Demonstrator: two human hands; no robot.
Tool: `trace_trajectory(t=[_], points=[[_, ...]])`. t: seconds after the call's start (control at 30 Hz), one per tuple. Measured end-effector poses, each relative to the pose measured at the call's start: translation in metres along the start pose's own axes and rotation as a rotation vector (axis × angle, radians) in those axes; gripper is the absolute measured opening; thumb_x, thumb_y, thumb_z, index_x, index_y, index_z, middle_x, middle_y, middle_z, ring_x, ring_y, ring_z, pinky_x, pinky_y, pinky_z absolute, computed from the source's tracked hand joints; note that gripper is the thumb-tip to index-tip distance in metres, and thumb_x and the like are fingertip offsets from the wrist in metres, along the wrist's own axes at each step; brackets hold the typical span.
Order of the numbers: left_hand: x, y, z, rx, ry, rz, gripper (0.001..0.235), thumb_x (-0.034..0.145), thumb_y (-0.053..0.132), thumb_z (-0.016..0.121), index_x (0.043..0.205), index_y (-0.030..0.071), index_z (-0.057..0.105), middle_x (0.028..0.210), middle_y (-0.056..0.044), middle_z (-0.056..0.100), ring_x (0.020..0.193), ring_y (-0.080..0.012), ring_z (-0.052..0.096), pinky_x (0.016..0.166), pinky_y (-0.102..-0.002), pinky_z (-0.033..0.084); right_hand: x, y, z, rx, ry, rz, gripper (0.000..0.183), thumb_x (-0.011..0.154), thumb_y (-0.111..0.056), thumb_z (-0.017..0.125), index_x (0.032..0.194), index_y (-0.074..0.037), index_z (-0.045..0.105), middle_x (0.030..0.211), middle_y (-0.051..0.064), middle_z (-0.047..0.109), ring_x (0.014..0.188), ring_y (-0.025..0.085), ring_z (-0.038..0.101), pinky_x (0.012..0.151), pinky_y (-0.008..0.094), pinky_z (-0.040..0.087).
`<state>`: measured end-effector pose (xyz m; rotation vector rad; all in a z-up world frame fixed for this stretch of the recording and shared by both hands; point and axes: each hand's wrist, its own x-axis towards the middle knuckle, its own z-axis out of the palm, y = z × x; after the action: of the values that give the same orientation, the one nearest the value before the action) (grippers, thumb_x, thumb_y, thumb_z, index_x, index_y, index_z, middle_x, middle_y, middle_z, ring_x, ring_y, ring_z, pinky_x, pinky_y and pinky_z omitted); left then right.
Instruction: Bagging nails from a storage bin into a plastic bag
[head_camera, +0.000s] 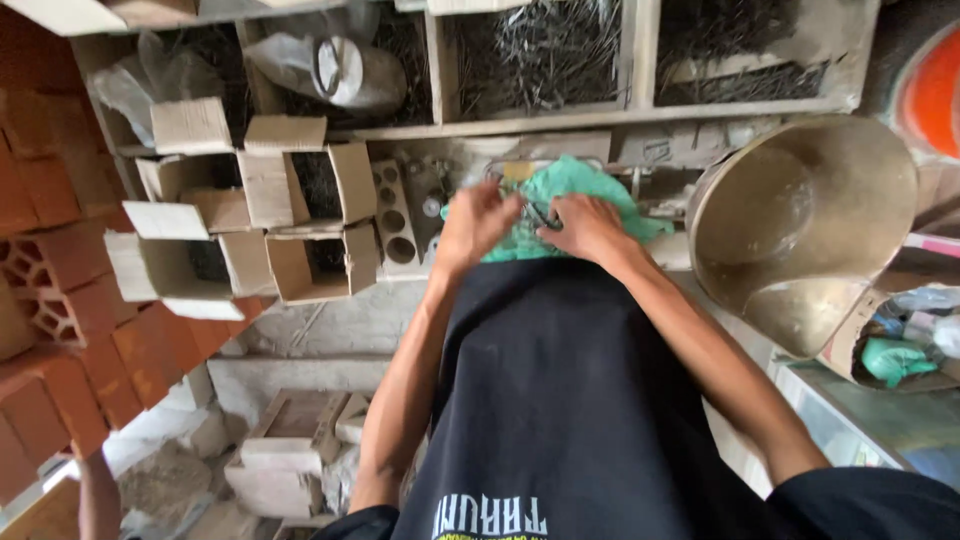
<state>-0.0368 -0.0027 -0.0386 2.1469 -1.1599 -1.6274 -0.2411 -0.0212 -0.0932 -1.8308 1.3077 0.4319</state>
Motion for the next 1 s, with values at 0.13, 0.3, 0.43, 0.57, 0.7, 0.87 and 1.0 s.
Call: trace_trajectory(t=[0.13, 0.3, 0.43, 0.57, 0.7, 0.87, 1.0], points=[[-0.006, 0.023, -0.007, -0.078, 0.053, 0.094, 0.045, 0.087, 0.05, 0.064, 0.118, 0.017, 0.072, 0.089, -0.014, 0.077, 0.102, -0.0388, 0.072, 0.088, -0.057, 0.054, 0.017, 0.013, 0.028, -0.128, 0.082, -0.086, 0.039, 0.091, -0.047, 0.06, 0.092, -0.011, 0.073, 0.092, 0.015, 0.073, 0.095, 0.039, 0.073, 0.08, 0.056, 0.058], [0.054, -0.077, 0.052, 0.292, -0.147, -0.038, 0.044, 0.089, 0.048, 0.065, 0.126, 0.025, 0.07, 0.107, -0.012, 0.077, 0.113, -0.0376, 0.07, 0.097, -0.054, 0.056, 0.03, 0.015, 0.05, -0.159, 0.128, -0.081, 0.039, 0.085, -0.048, 0.066, 0.088, -0.01, 0.071, 0.089, 0.012, 0.074, 0.087, 0.038, 0.074, 0.072, 0.056, 0.059], [0.047, -0.072, 0.055, 0.382, -0.153, -0.066, 0.04, 0.092, 0.046, 0.061, 0.127, 0.027, 0.068, 0.11, -0.016, 0.076, 0.112, -0.0404, 0.07, 0.098, -0.055, 0.056, 0.03, 0.019, 0.065, -0.175, 0.163, -0.108, 0.034, 0.087, -0.043, 0.068, 0.09, -0.01, 0.066, 0.09, 0.012, 0.071, 0.087, 0.039, 0.074, 0.071, 0.056, 0.059], [0.038, -0.057, 0.049, 0.524, -0.207, 0.08, 0.035, 0.097, 0.033, 0.051, 0.128, 0.018, 0.06, 0.106, -0.022, 0.074, 0.107, -0.0456, 0.071, 0.094, -0.059, 0.056, 0.036, 0.016, 0.065, -0.348, 0.106, -0.204, 0.029, 0.085, -0.031, 0.074, 0.1, -0.007, 0.067, 0.092, 0.012, 0.07, 0.091, 0.037, 0.074, 0.076, 0.052, 0.057], [0.047, -0.076, 0.062, 0.72, -0.245, 0.189, 0.03, 0.097, 0.024, 0.044, 0.122, 0.014, 0.058, 0.099, -0.021, 0.075, 0.099, -0.0456, 0.074, 0.085, -0.059, 0.059, 0.034, 0.028, 0.066, -0.217, 0.04, -0.191, 0.023, 0.086, -0.025, 0.067, 0.096, -0.004, 0.072, 0.092, 0.019, 0.074, 0.093, 0.042, 0.073, 0.078, 0.055, 0.058], [0.038, -0.074, 0.063, 0.752, -0.256, 0.232, 0.032, 0.096, 0.017, 0.045, 0.12, 0.006, 0.062, 0.1, -0.024, 0.075, 0.098, -0.0469, 0.074, 0.084, -0.059, 0.059, 0.003, 0.019, 0.021, -0.043, -0.004, -0.074, 0.026, 0.091, -0.03, 0.059, 0.093, -0.007, 0.071, 0.096, 0.018, 0.074, 0.095, 0.043, 0.072, 0.079, 0.056, 0.058], [0.004, -0.024, 0.032, 0.714, -0.319, 0.172, 0.036, 0.088, 0.026, 0.058, 0.108, 0.0, 0.072, 0.1, -0.029, 0.075, 0.103, -0.0492, 0.072, 0.088, -0.062, 0.057, -0.037, -0.021, -0.061, 0.224, 0.025, -0.08, 0.022, 0.092, -0.024, 0.064, 0.095, -0.004, 0.071, 0.091, 0.019, 0.077, 0.096, 0.045, 0.07, 0.083, 0.057, 0.056]])
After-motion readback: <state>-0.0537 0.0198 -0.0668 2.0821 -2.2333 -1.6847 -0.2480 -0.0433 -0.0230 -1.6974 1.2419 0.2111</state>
